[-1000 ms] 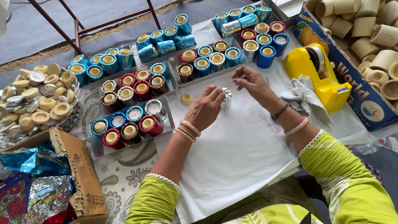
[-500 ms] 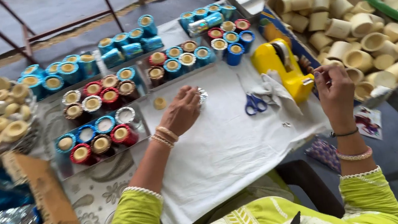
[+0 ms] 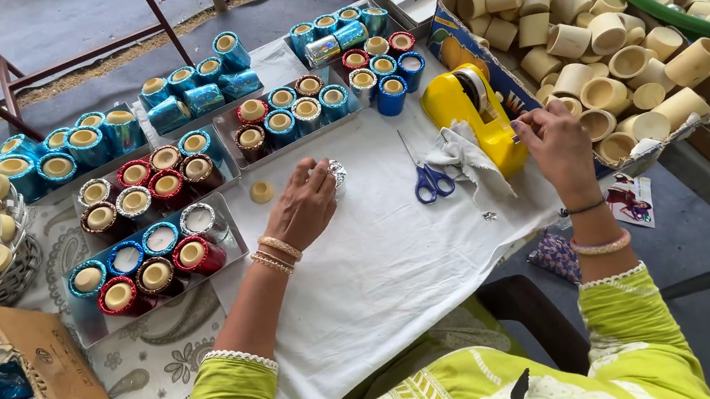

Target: The person wraps foil around small cone-shaped objects and inserts them into blue and gold paper cylinders.

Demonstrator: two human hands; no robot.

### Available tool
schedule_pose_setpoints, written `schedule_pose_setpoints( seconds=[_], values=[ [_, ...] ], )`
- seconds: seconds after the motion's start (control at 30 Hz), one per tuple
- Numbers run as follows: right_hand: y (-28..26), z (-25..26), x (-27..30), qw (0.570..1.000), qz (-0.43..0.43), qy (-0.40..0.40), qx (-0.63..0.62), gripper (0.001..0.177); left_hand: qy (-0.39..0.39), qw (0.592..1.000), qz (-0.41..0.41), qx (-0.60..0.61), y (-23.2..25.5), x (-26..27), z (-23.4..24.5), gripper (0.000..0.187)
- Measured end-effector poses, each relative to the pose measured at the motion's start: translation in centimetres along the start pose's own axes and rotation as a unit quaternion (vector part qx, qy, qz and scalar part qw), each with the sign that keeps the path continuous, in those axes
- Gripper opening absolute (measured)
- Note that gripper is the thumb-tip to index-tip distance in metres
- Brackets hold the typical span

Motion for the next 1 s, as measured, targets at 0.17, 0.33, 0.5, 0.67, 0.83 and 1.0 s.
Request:
schedule_pose_setpoints(
  seconds=[0.17,0.33,0.5,0.67,0.83,1.0],
  values=[
    [0.9,-0.7,-0.8,0.997,-0.031,-0.033,-0.064,0.021,-0.001,1.0,0.007,0.0,-0.1,-0.1,0.1,0.028],
    [2.3,-1.7,-0.7,0.991,-0.035,-0.035,-0.125,0.02,0.003,1.0,0.01,0.001,0.0,0.0,0.0,0.03],
    [3.4,-1.8,-0.5,0.968,-0.117,-0.031,-0.222,0.023,0.009,1.0,0.009,-0.004,0.0,0.0,0.0,0.024],
    [3.9,-2.7,1.4,0.914,-0.17,-0.058,-0.364,0.013,0.013,1.0,0.007,-0.004,0.0,0.1,-0.1,0.024],
    [3.9,-3.5,3.4,0.853,-0.225,-0.036,-0.47,0.013,0.016,1.0,0.003,-0.005,0.0,0.0,0.0,0.022],
    [4.2,-4.0,5.2,0.806,-0.258,0.042,-0.532,0.016,0.015,1.0,0.009,0.009,0.2,-0.3,0.4,0.021]
  ],
)
Point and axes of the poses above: each hand's wrist, its own x-axis away from the middle knuckle, its own z-axis out of the back of the hand, y = z × x, the point moved 4 cm from there along -x, towards the middle knuckle, and after that the axes turned 12 degrees about y, right-handed, at the moved point
